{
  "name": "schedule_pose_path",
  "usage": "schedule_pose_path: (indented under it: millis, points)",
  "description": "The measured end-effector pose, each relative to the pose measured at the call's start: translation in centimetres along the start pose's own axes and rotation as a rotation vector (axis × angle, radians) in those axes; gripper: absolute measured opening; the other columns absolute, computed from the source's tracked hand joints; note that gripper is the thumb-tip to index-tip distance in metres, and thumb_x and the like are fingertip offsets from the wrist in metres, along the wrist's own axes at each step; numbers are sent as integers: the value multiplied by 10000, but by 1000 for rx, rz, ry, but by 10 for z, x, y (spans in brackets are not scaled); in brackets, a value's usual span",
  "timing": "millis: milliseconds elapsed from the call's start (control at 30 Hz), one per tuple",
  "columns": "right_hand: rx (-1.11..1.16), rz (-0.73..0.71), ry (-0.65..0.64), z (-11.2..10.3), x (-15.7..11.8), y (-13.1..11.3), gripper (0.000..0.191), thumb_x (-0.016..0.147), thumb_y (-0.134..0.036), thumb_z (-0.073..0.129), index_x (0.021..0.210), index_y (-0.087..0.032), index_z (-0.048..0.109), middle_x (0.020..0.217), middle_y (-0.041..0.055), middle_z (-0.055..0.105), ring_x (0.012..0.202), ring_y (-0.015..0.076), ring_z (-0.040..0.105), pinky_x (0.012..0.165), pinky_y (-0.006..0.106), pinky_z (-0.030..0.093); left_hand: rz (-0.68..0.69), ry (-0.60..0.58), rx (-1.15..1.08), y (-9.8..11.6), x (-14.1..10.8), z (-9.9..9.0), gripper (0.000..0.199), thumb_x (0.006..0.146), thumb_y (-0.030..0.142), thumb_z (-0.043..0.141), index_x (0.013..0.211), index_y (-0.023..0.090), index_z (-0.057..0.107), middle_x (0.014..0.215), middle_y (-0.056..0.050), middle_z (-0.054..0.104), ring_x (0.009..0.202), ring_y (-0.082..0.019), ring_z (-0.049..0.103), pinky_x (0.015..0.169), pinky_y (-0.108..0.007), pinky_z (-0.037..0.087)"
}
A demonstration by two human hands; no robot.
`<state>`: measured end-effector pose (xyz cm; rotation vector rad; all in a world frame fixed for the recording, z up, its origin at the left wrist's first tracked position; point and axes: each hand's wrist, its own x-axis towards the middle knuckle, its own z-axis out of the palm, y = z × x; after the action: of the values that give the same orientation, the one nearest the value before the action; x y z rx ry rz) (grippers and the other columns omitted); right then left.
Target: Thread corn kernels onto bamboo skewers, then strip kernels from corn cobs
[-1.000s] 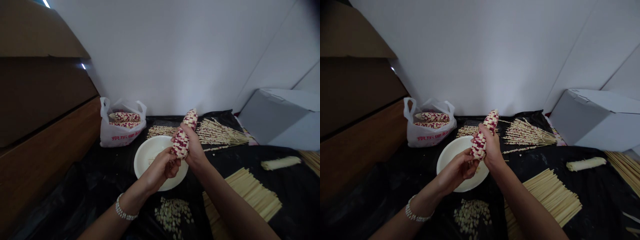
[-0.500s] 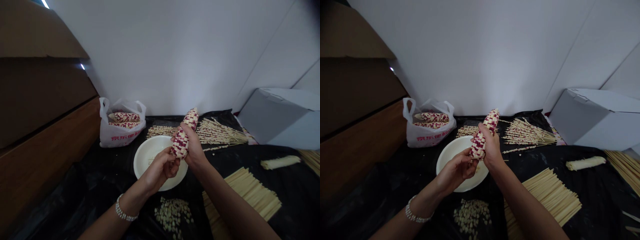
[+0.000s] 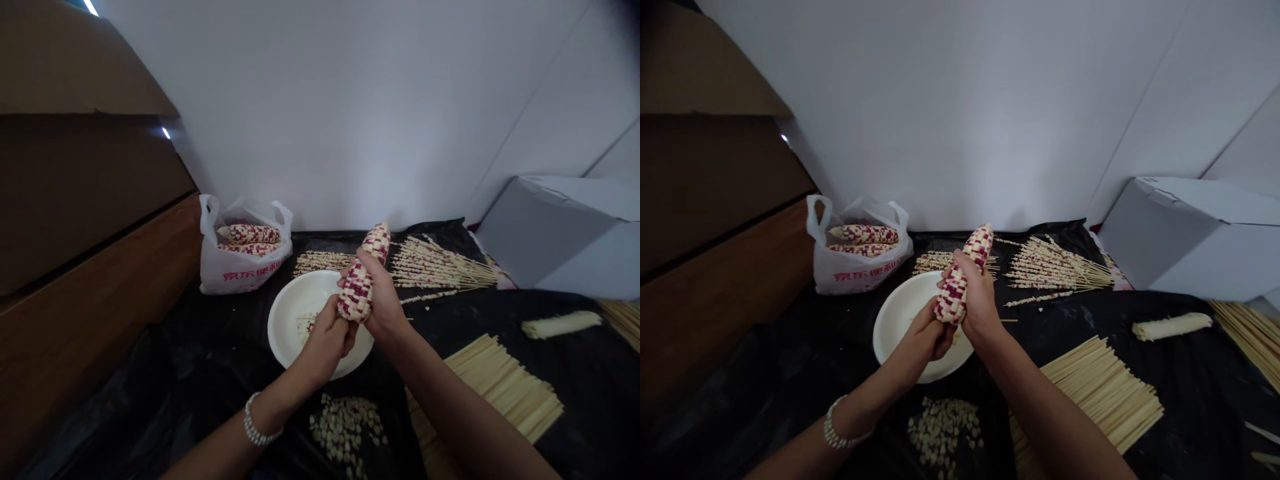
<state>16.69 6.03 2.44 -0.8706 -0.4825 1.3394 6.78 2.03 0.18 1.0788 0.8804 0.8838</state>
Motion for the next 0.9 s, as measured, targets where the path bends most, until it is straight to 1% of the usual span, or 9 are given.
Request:
schedule_pose_path:
  millis: [67, 133, 167, 233, 367, 533, 633, 767, 900]
  points:
    - [9, 23, -12, 0, 0, 0, 322, 656, -458, 745, 731, -195, 575, 598, -7, 618, 505, 139, 583, 430, 260, 453, -9, -28, -34, 3, -2, 0, 174, 698, 192, 480, 848, 218, 397, 586, 91, 392, 388, -33, 240, 401, -196, 153]
    - [20, 27, -10, 0, 0, -3, 328, 653, -465, 744, 743, -199, 575, 603, -10, 622, 500, 138, 580, 415, 256, 446, -32, -121, -93, 8, -3, -1, 200, 652, 174, 490, 831, 208, 409, 625, 71, 431, 393, -28, 266, 403, -206, 144]
    - [25, 24, -8, 0, 0, -4, 331, 652, -469, 742, 751, -201, 576, 605, -13, 623, 499, 135, 577, 408, 252, 442, -42, -160, -123, 11, -3, -2, 198, 649, 178, 497, 830, 201, 420, 651, 59, 452, 398, -27, 282, 404, -210, 144]
    - [30, 17, -5, -1, 1, -7, 332, 649, -468, 742, 755, -202, 576, 607, -15, 623, 499, 131, 573, 401, 246, 439, -59, -194, -166, 16, -3, -3, 172, 697, 222, 511, 853, 192, 444, 689, 42, 476, 403, -27, 308, 404, -213, 150]
    - [28, 17, 5, -2, 2, -8, 328, 646, -455, 747, 758, -199, 576, 607, -15, 622, 505, 130, 573, 403, 249, 445, -59, -185, -127, 15, -2, -4, 133, 813, 309, 487, 868, 192, 455, 670, 44, 473, 392, -30, 304, 391, -208, 152]
    - [5, 8, 28, -3, 3, -4, 342, 651, -464, 749, 789, -195, 589, 615, -17, 627, 495, 131, 571, 400, 254, 443, -10, -149, -24, 2, 1, -6, 153, 877, 346, 432, 837, 199, 444, 661, 50, 468, 395, -30, 317, 380, -196, 186]
    - [-15, -26, 33, -2, 2, -2, 343, 641, -464, 762, 765, -194, 591, 607, -16, 629, 482, 125, 558, 403, 251, 436, -6, -130, 11, -2, 3, -7, 144, 868, 348, 432, 847, 205, 436, 642, 60, 454, 399, -33, 312, 380, -189, 187]
    - [-47, -78, 36, -1, 0, 2, 332, 632, -457, 773, 716, -196, 585, 581, -15, 621, 463, 122, 536, 403, 254, 427, -5, -96, 21, -1, 3, -6, 97, 796, 292, 447, 839, 213, 412, 597, 85, 396, 380, -33, 265, 371, -188, 175]
    - [-77, -93, 35, -1, 0, 6, 332, 637, -464, 770, 686, -186, 595, 576, -4, 626, 449, 123, 527, 411, 265, 429, -42, -75, 1, 1, 3, -6, 112, 743, 264, 440, 832, 214, 395, 605, 88, 375, 380, -31, 250, 373, -191, 155]
